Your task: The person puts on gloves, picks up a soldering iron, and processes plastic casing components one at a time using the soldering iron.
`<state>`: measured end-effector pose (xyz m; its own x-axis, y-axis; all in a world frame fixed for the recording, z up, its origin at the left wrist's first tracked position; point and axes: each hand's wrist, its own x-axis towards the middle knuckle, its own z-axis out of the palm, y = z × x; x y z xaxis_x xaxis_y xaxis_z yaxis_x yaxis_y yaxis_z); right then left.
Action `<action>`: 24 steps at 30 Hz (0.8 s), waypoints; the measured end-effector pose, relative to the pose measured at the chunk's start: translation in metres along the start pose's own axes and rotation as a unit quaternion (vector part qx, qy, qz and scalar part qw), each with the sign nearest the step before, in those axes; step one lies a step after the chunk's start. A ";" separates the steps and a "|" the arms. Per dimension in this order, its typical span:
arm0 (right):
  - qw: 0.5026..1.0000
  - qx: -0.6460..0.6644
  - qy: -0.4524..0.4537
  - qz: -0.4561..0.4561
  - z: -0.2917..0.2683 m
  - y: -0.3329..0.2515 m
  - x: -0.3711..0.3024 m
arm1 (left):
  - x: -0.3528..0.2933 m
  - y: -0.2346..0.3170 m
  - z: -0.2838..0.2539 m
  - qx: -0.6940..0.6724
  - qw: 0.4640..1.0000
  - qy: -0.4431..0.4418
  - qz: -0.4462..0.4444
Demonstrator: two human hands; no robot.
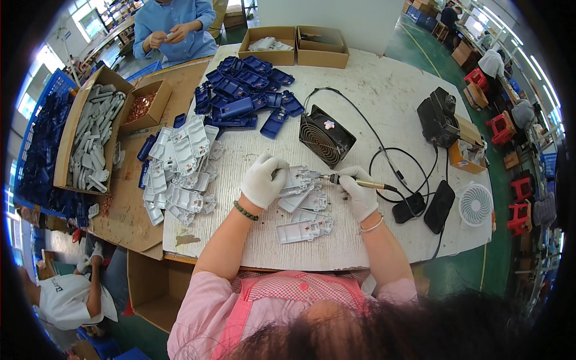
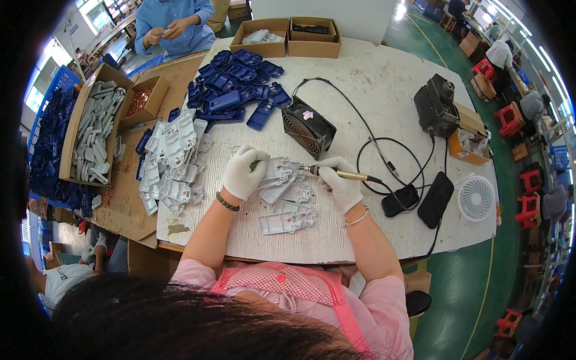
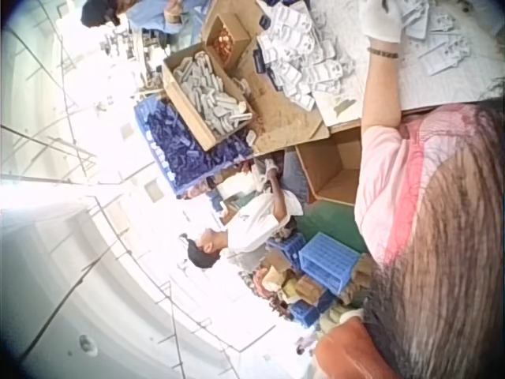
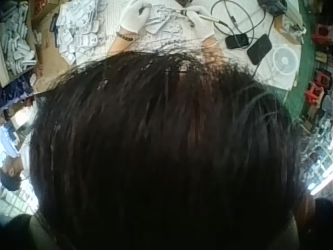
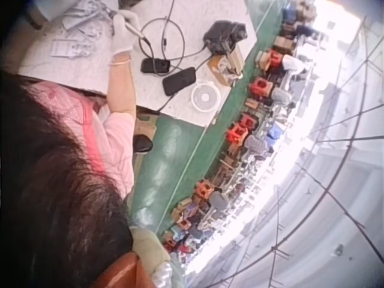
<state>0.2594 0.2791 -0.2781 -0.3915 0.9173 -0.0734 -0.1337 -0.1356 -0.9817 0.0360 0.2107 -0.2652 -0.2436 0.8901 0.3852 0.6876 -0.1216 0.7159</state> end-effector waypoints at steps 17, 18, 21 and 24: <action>0.998 0.060 -0.015 0.002 0.000 -0.001 -0.002 | 0.000 0.000 0.000 0.006 0.997 0.015 0.077; 0.998 0.055 -0.014 0.000 0.000 0.000 -0.002 | 0.000 0.000 0.000 0.010 0.997 0.014 0.079; 0.999 0.040 -0.013 -0.003 -0.001 0.000 -0.002 | 0.000 0.000 0.000 0.012 0.996 0.014 0.083; 1.000 0.024 -0.015 -0.008 -0.001 -0.001 -0.002 | 0.000 0.000 -0.001 0.011 0.996 0.014 0.082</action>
<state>0.2610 0.2779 -0.2774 -0.4152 0.9083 -0.0518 -0.1841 -0.1397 -0.9729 0.0358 0.2103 -0.2645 -0.1460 0.8462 0.5124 0.7341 -0.2545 0.6295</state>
